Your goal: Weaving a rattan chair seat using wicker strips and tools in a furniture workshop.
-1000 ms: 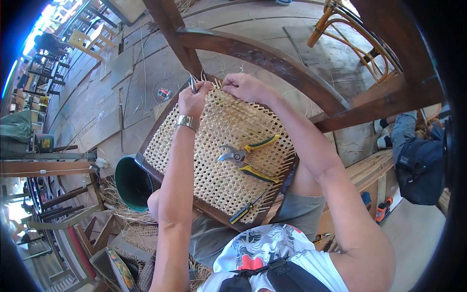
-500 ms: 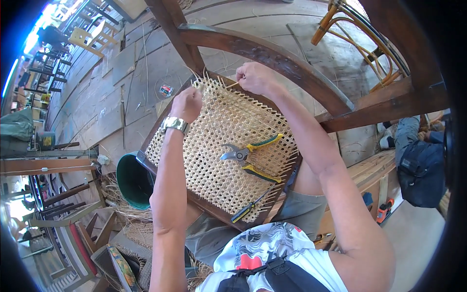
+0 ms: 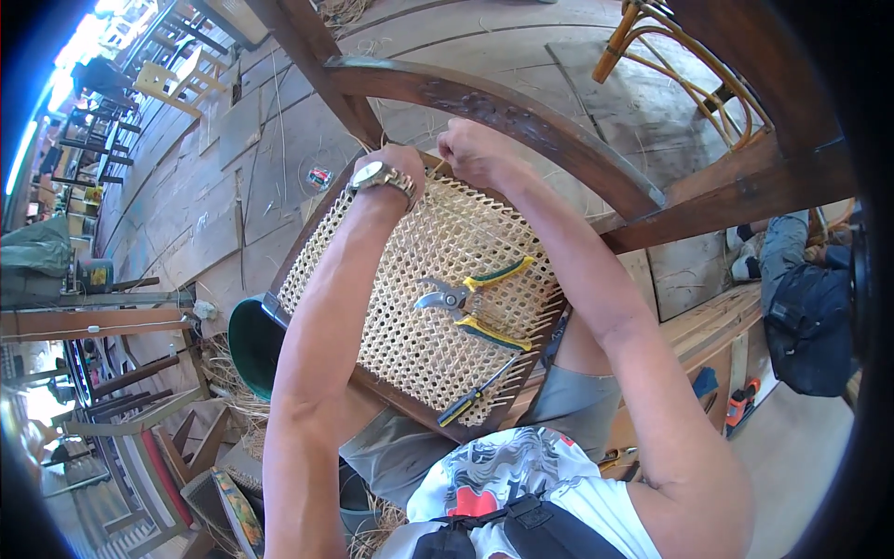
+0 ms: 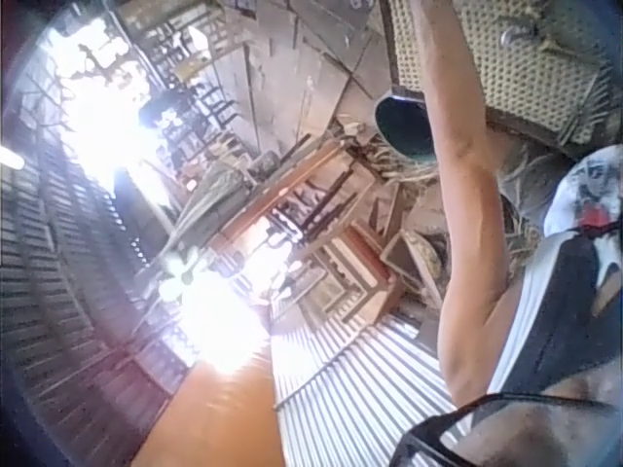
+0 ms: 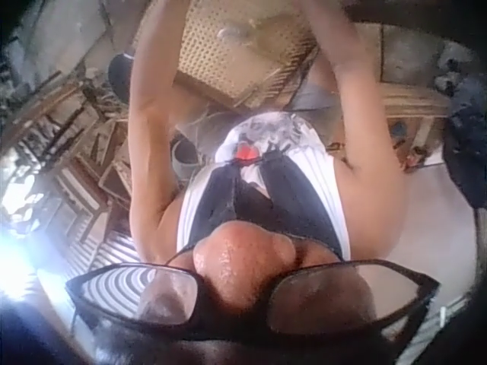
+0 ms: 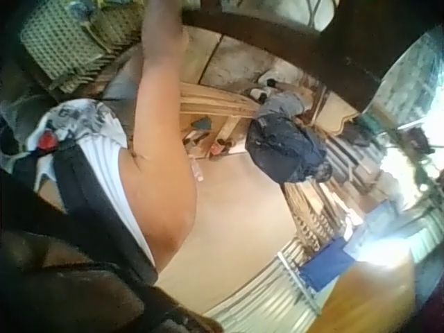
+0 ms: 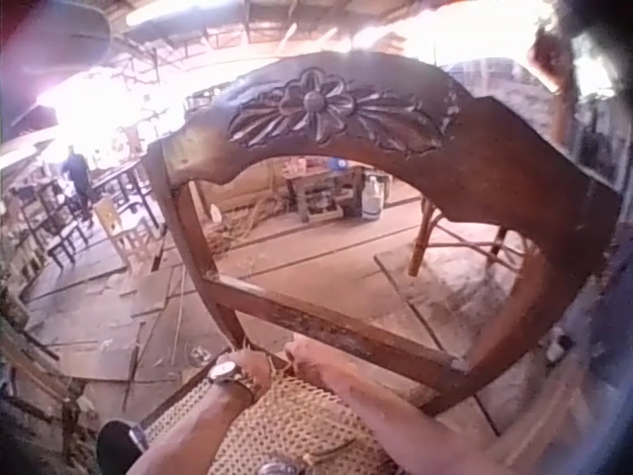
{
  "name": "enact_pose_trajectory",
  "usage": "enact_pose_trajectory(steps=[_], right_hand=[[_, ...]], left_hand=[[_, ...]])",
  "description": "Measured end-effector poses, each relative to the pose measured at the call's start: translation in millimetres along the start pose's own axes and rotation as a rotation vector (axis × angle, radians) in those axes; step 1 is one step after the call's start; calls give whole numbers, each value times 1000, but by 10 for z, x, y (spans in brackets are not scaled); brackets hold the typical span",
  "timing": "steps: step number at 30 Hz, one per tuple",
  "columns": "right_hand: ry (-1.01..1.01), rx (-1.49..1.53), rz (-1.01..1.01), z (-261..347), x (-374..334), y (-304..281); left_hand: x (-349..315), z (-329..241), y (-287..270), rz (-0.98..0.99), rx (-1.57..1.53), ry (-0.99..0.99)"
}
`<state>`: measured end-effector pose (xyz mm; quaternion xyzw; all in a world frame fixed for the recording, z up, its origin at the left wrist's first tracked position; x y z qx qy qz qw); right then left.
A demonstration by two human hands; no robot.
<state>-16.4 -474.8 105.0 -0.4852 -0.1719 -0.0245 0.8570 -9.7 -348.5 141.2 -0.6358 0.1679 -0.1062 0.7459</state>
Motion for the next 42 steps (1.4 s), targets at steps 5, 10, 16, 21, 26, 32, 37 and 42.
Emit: enact_pose_trajectory(steps=[5, 10, 16, 21, 26, 32, 37, 42], right_hand=[[6, 80, 53, -140, 41, 224], [-59, 63, 84, 48, -15, 188], [60, -4, 79, 37, -42, 134], [-36, 780, -164, 341, 138, 126], [252, 1099, 110, 325, -29, 227], [237, 371, 31, -18, -9, 296], [85, 246, -77, -96, 45, 195], [-35, 222, -158, 55, 92, 127]], left_hand=[[87, 5, 309, -68, -144, 13], [53, 266, 695, -45, -345, -140], [-85, 498, 492, -79, -224, -121], [-578, 1002, -478, -157, -806, -275], [-598, 1006, -410, -314, -813, -324], [-181, 799, 735, -121, -557, -115], [-133, 423, 442, 41, -296, -129], [51, 363, 260, 99, -117, -51]])
Point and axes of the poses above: each hand's wrist, its own x-axis towards the middle knuckle, its own y-axis out of the palm, z = x × y, the point moved 6 cm from there along x, towards the middle knuckle, and after that the axes turned 14 degrees about -z, right-handed, at the moved point
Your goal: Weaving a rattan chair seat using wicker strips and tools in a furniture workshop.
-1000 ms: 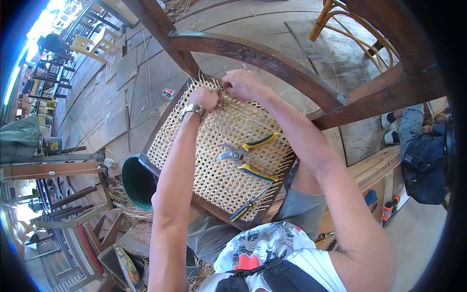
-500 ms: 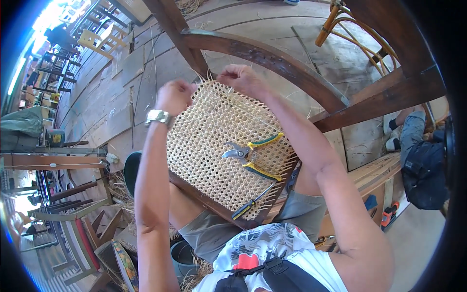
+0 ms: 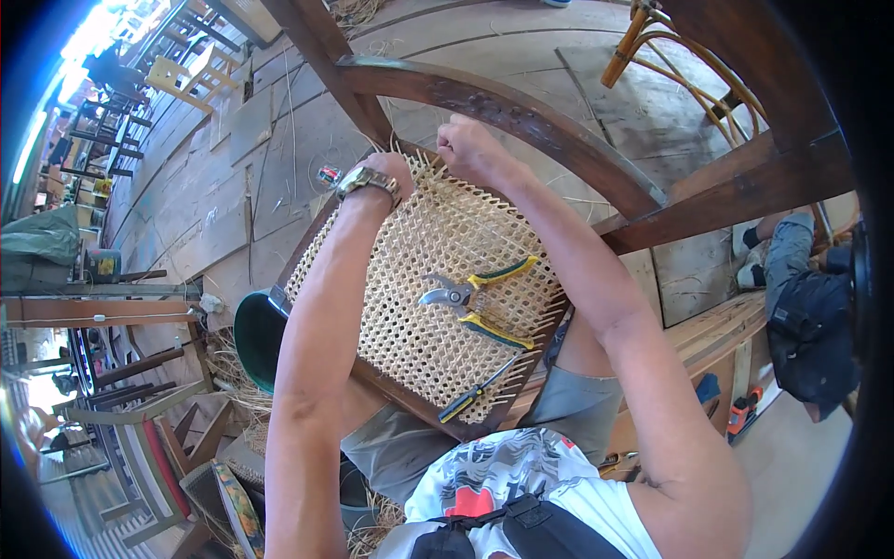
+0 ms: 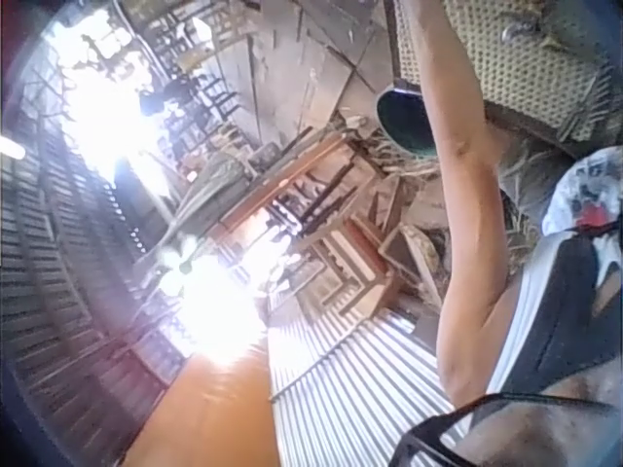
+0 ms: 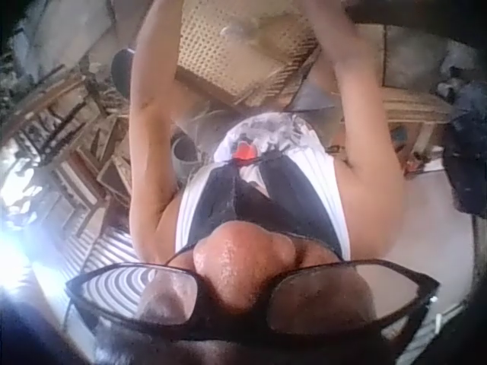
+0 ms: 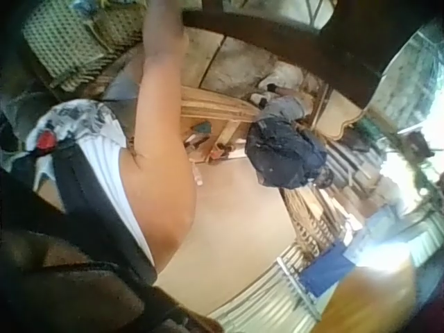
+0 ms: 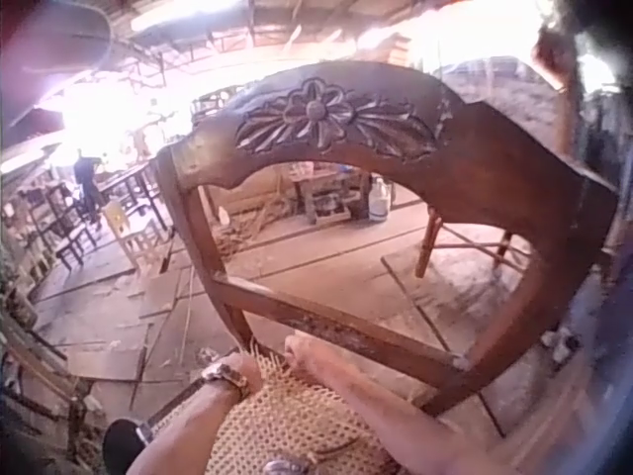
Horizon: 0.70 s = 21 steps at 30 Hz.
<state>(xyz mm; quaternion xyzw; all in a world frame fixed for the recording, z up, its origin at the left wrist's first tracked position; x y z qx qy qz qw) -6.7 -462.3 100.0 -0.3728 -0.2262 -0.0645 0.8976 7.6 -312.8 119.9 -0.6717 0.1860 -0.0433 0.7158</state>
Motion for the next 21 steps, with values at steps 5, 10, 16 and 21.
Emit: enact_pose_trajectory(steps=[5, 10, 16, 21], right_hand=[[-123, -39, -68, 96, -4, -32], [-175, -31, -38, 114, -22, -43], [80, -47, 59, -107, -141, 176], [-23, -175, 55, 196, -180, 121]], left_hand=[[-220, -191, 39, -117, -29, -17], [-437, -46, 240, -430, -206, -68], [-442, -69, 301, -394, -244, -115], [-194, 322, 514, -204, -469, -340]])
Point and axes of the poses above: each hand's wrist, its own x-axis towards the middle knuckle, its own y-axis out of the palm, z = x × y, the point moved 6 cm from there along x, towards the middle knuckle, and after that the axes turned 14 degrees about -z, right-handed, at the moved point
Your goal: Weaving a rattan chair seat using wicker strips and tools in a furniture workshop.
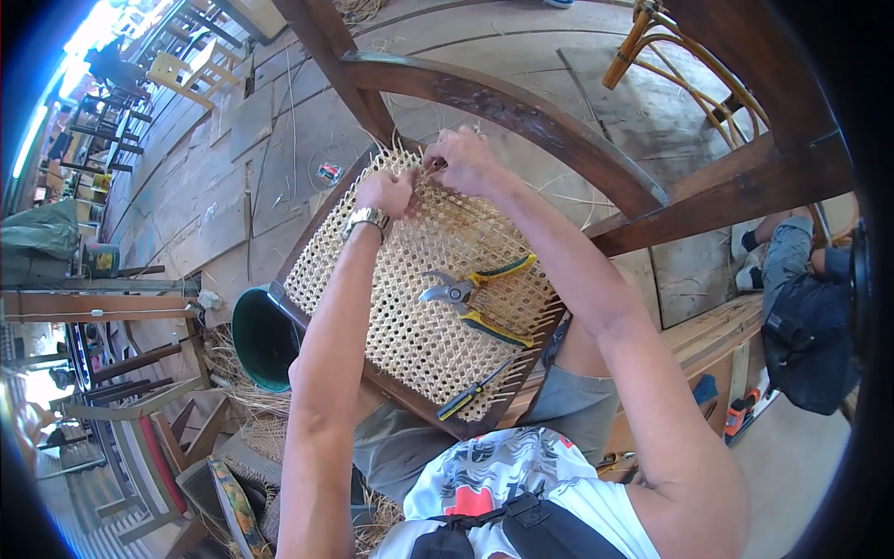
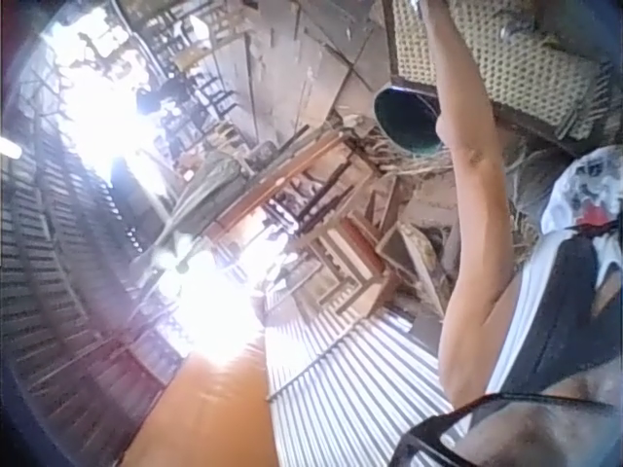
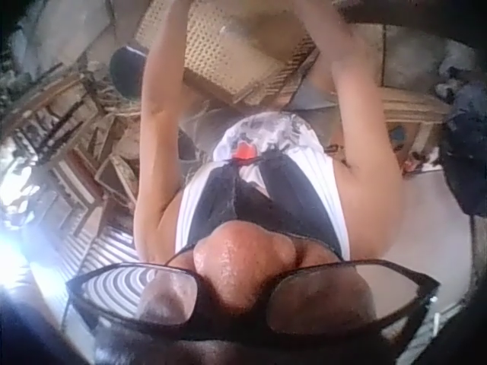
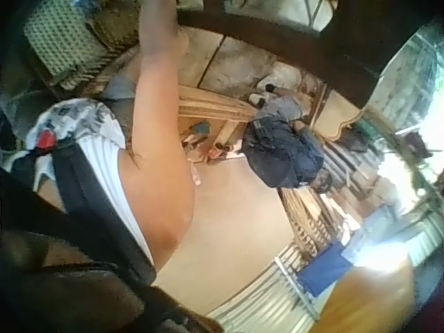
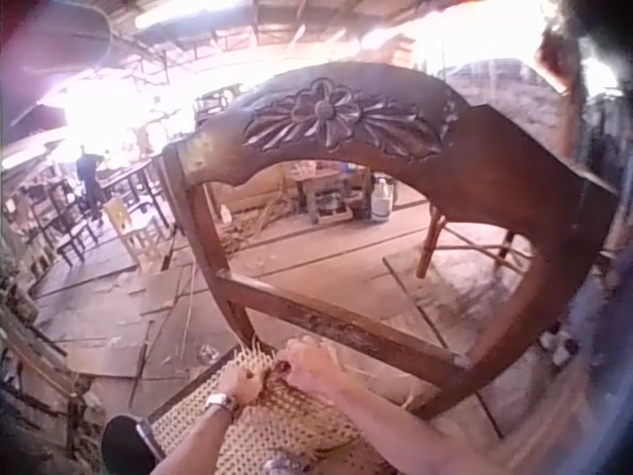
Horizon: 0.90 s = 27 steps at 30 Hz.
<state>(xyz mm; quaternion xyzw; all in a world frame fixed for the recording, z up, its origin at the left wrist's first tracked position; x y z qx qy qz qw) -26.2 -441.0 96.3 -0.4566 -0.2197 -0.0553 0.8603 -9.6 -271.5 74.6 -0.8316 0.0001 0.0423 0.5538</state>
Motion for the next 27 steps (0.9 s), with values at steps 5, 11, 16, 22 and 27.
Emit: enact_pose_trajectory(steps=[5, 11, 16, 22, 27], right_hand=[[-90, 196, 45, -58, 12, 175], [-432, -206, -114, 433, -57, -58], [216, 506, 142, 207, 184, -136], [309, 883, 228, 563, 365, 132], [254, 310, 118, -194, 259, 44]], left_hand=[[39, 51, 72, 199, -134, -139], [189, 906, -580, -114, 177, 91], [-168, 743, -1497, -74, -34, -58], [-46, 326, -1462, -42, -477, 42], [-31, 322, -466, 179, -559, -104]])
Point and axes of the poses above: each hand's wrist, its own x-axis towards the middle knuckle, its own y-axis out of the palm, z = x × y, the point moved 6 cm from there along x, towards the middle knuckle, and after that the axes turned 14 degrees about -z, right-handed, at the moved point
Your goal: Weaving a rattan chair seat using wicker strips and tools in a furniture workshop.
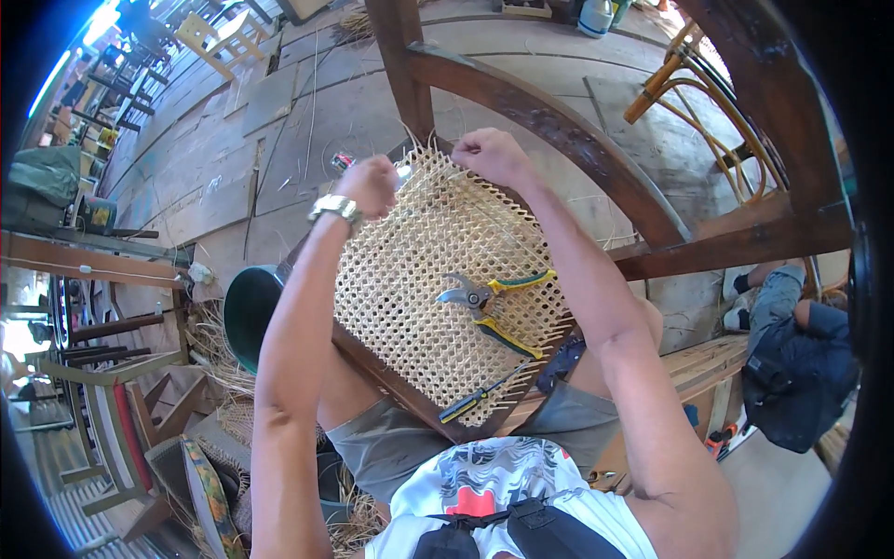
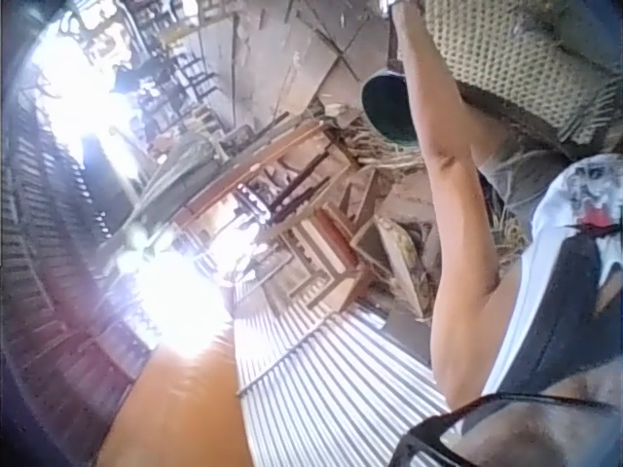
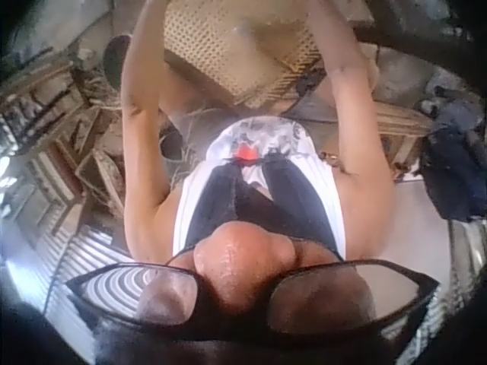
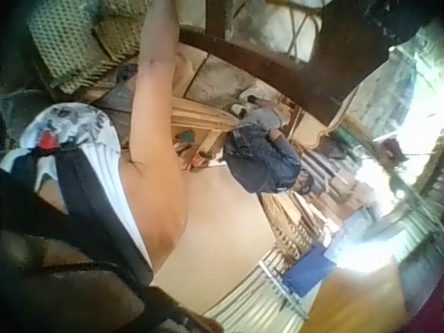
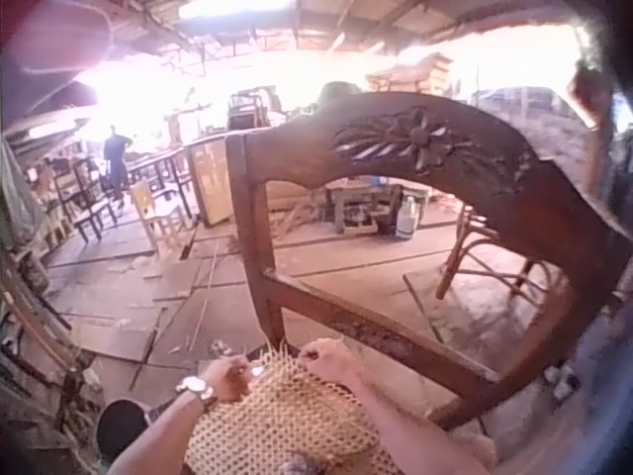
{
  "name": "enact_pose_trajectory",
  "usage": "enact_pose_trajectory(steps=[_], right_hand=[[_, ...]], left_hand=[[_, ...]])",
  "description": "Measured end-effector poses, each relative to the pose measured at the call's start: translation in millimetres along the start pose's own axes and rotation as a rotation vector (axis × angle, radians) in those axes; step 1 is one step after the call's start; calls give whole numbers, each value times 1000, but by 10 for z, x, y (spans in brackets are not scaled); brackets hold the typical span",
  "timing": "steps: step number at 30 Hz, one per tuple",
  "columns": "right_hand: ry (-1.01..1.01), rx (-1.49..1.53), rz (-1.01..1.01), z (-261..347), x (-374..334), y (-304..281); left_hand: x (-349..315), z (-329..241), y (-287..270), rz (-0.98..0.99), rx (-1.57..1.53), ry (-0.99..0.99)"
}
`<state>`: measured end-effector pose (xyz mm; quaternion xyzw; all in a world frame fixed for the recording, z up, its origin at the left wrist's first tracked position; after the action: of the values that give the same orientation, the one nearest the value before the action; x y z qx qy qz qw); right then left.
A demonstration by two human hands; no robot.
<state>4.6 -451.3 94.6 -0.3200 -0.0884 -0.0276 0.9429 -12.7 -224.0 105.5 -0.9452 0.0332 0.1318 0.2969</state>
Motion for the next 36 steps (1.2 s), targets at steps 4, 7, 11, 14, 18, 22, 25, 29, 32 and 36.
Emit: enact_pose_trajectory(steps=[4, 7, 11, 14, 18, 22, 25, 29, 32, 36], right_hand=[[-44, -104, 13, 78, -39, 155], [-24, -76, -78, 12, -64, -10], [-124, -99, -93, 170, -13, -24], [-153, -137, -99, 271, -25, -5], [-229, -210, -59, 91, 63, 81], [-138, -151, 90, -85, 80, 323], [-190, -133, 44, 0, -4, 381], [-234, -55, 58, 6, -69, 358], [-265, -39, 26, 40, -56, 357], [-354, 24, 36, 129, -102, 290]], left_hand=[[443, 458, 279, -90, 454, 345], [257, -12, 403, -15, 776, 276], [264, -274, 353, 226, 1009, 275], [266, -369, 451, 74, 1010, 294], [-5, -364, 507, -97, 870, 252], [-127, -12, 490, -393, 542, 337], [146, 204, 443, -65, 290, -153], [153, 21, 339, 5, 390, -116], [330, 74, 173, -97, 821, 322], [-10, 22, -904, -343, 1062, 246]])
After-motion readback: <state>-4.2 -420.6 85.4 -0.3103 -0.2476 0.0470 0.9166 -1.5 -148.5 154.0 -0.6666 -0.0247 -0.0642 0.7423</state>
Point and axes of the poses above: each hand's wrist, its own x-axis towards the middle knuckle, its own y-axis out of the palm, z = x × y, the point moved 6 cm from there along x, towards the middle knuckle, and after that the axes turned 14 degrees about -z, right-handed, at the moved point
